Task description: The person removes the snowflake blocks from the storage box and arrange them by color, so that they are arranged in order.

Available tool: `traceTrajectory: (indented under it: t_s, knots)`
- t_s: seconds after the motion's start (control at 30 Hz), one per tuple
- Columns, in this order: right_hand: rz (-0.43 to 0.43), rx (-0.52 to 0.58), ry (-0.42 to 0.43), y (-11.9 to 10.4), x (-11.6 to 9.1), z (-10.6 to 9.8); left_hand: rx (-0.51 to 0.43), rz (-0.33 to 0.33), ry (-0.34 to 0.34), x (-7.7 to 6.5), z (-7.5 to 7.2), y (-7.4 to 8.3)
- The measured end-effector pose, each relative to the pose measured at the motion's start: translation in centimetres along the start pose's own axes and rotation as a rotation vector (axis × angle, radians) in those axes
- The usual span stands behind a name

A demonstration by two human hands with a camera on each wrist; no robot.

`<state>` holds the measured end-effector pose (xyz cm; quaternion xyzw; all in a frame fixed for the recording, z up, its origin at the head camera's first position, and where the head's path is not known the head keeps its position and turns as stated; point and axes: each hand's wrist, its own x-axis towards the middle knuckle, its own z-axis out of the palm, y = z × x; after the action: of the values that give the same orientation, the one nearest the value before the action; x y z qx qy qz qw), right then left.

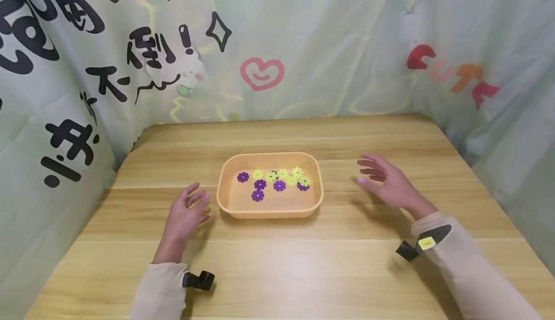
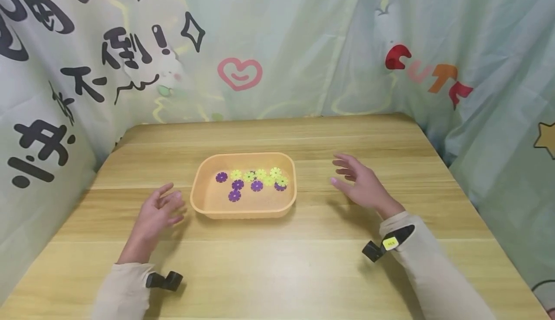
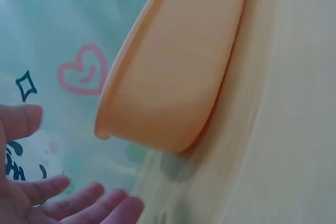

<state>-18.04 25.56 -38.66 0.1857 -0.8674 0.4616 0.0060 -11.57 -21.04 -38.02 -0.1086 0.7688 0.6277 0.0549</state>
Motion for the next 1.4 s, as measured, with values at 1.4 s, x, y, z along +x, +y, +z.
traceTrajectory:
  t_s: [1.4]
  knots:
    - [-0.102, 0.081, -0.188, -5.6, 8.1, 6.2, -0.162, 0.081, 0.063, 1.6, 1.7, -2.0]
